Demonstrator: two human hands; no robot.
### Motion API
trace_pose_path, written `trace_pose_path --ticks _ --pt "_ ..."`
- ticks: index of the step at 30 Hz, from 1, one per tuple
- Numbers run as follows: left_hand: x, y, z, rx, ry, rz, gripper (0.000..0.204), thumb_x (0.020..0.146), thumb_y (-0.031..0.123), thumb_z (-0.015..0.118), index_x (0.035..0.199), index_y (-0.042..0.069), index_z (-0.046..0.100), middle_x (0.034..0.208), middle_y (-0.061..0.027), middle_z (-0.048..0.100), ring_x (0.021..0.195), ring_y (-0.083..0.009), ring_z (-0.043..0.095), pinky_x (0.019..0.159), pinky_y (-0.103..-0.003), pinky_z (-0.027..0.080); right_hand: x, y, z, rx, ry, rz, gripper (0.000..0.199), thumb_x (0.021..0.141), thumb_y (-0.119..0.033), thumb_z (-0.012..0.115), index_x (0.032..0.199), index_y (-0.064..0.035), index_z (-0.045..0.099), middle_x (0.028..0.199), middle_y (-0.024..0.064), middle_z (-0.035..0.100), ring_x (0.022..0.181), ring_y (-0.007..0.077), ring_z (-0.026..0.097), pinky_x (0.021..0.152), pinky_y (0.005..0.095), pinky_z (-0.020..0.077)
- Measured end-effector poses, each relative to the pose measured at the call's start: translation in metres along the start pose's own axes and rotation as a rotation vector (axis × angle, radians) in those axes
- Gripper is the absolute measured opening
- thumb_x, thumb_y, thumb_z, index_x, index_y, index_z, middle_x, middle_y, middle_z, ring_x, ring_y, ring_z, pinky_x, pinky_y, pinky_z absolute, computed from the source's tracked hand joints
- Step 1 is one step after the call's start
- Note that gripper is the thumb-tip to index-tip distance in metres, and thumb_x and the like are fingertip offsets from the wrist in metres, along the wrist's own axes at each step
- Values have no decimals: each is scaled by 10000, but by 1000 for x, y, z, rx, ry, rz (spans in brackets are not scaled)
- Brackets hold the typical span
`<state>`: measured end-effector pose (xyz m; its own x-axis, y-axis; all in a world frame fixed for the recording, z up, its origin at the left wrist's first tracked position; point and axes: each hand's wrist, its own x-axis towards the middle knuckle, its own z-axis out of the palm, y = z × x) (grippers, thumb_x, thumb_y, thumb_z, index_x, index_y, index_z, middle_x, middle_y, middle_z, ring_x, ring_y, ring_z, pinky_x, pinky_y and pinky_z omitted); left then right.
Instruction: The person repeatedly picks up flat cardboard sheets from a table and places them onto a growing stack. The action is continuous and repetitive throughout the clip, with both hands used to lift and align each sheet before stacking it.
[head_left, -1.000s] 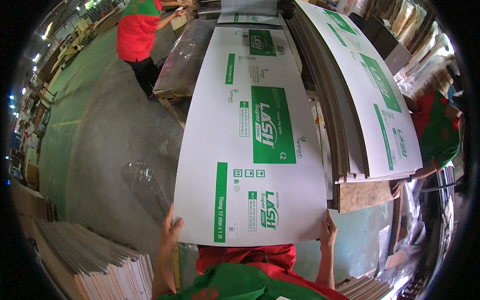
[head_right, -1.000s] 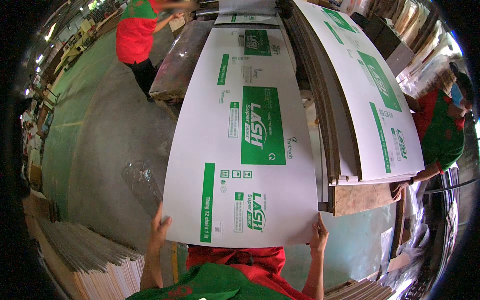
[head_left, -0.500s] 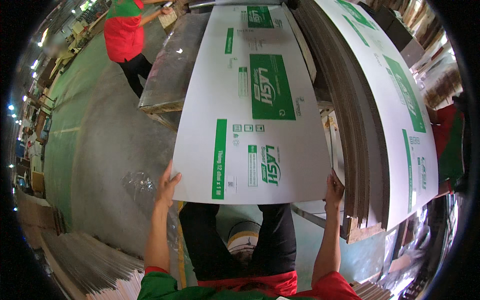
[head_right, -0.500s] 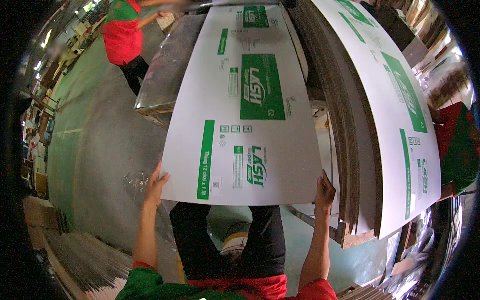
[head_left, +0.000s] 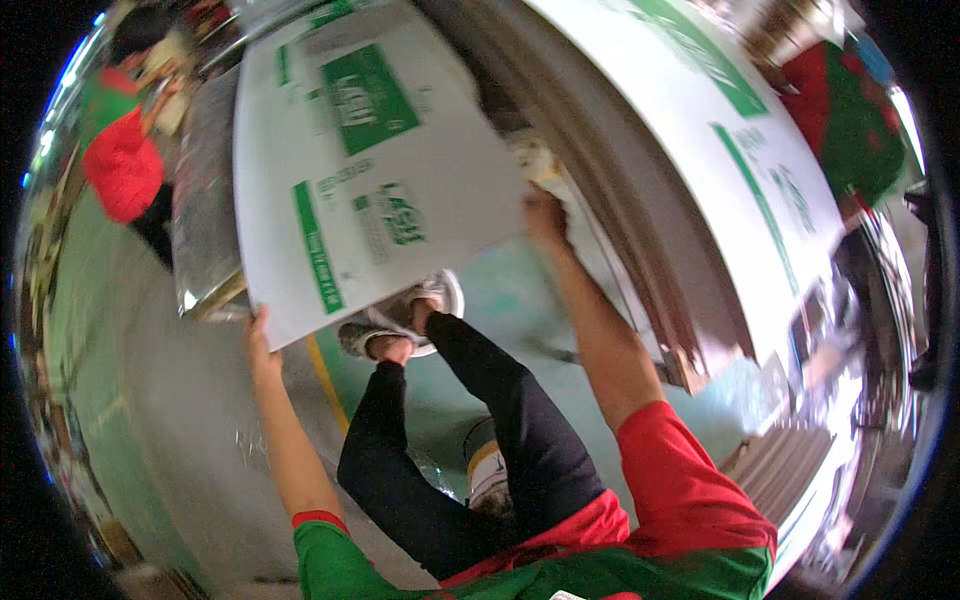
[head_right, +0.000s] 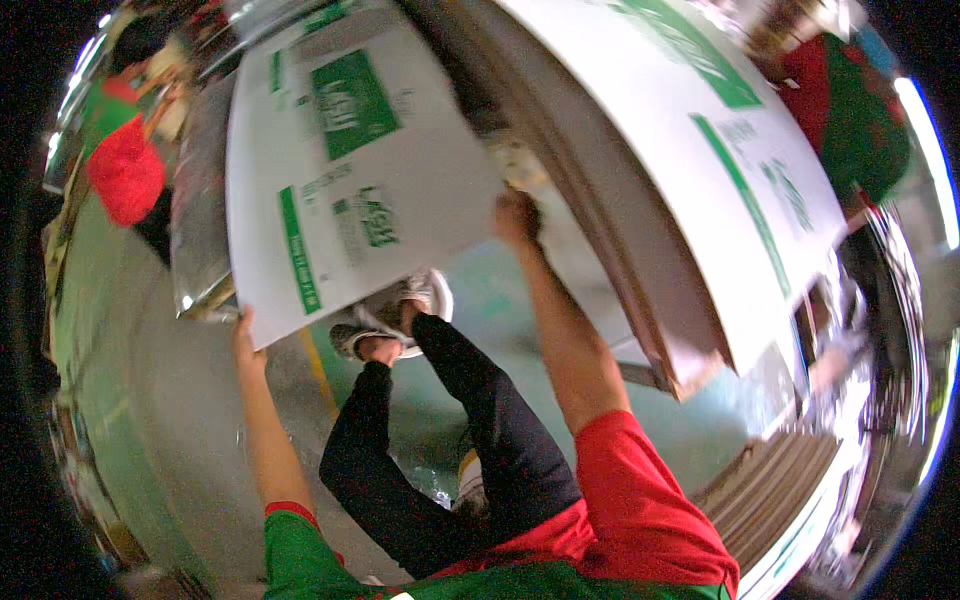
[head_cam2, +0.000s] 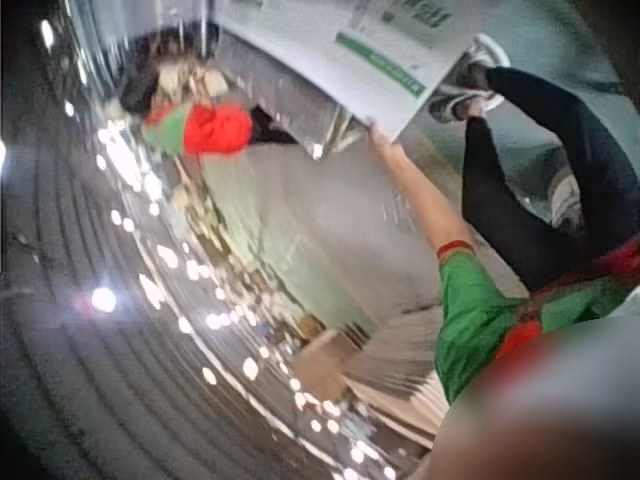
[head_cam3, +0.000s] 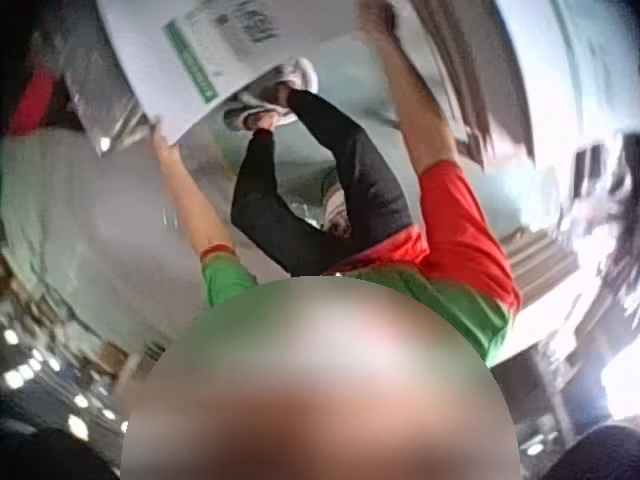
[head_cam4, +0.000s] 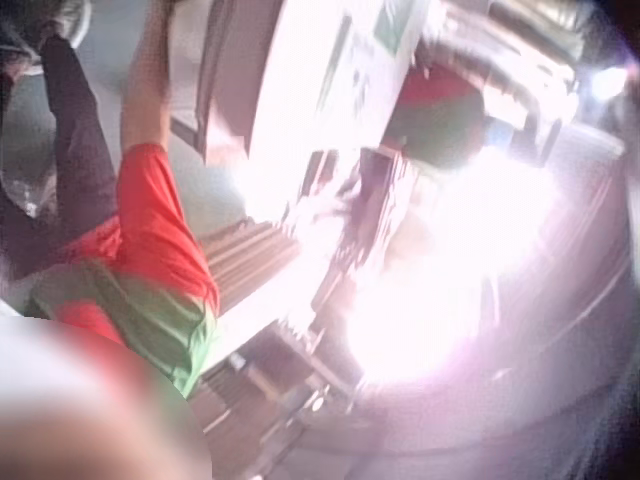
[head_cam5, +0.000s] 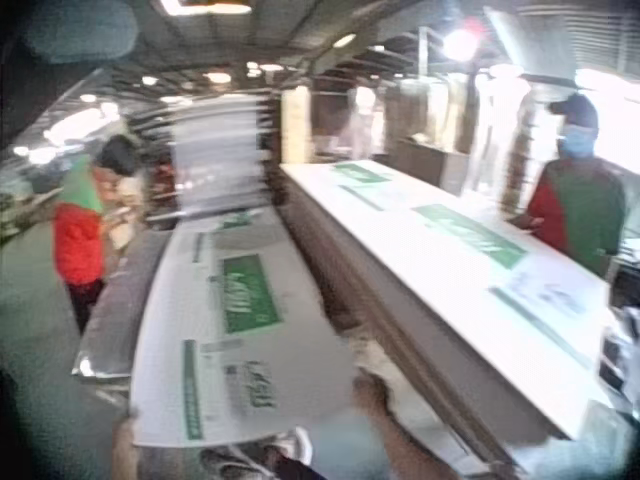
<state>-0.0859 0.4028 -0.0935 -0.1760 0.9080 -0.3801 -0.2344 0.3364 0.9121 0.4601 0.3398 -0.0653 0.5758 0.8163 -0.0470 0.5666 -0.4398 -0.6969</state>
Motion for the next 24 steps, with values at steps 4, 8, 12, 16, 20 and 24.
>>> trace_pose_path --ticks 4,8,12,16,20,24 --pt "-18 -30 48 -478 346 11 500 935 203 674 1327 -57 503 1192 -161 627 1012 -290 652 787 -318 576 -115 -79 -114 97 -310 -785 477 909 -204 670 1338 -22 570 1231 244 637 1123 362 625 1025 447 466" --pt "-174 -86 141 508 -431 449 237 959 96 537 1179 12 564 996 -127 655 924 -227 666 765 -332 568 -136 -24 -319 -214 18 -874 407 923 -212 539 1297 -53 561 1300 176 526 1176 351 504 1021 443 391" --pt "-364 -84 288 -235 -940 -229 311 1017 238 521 1188 -19 563 1071 -142 660 934 -247 683 827 -379 573 -102 92 -369 -1114 61 -227 621 1037 -486 343 1526 -104 353 1628 155 198 1490 395 170 1211 507 133" --pt "-455 -32 399 -139 -996 -287 599 955 497 599 1038 -96 613 905 -159 653 728 -217 684 600 -409 601 -116 108 -326 -155 121 -602 616 1045 -520 251 1532 -161 366 1623 124 238 1515 375 83 1216 505 63" --pt "-449 11 425 531 -687 82 415 921 274 635 870 -137 645 697 -156 657 564 -228 661 517 -395 582 -128 60 -335 362 186 -485 559 1040 -420 384 1456 -55 458 1506 148 423 1431 292 292 1190 420 187" --pt "-448 88 414 -47 -786 72 320 948 147 566 1019 -163 598 768 -228 681 556 -260 693 405 -329 569 -122 79 -431 -324 988 -666 382 969 -283 643 1214 10 651 1121 150 697 1019 270 646 935 381 490"
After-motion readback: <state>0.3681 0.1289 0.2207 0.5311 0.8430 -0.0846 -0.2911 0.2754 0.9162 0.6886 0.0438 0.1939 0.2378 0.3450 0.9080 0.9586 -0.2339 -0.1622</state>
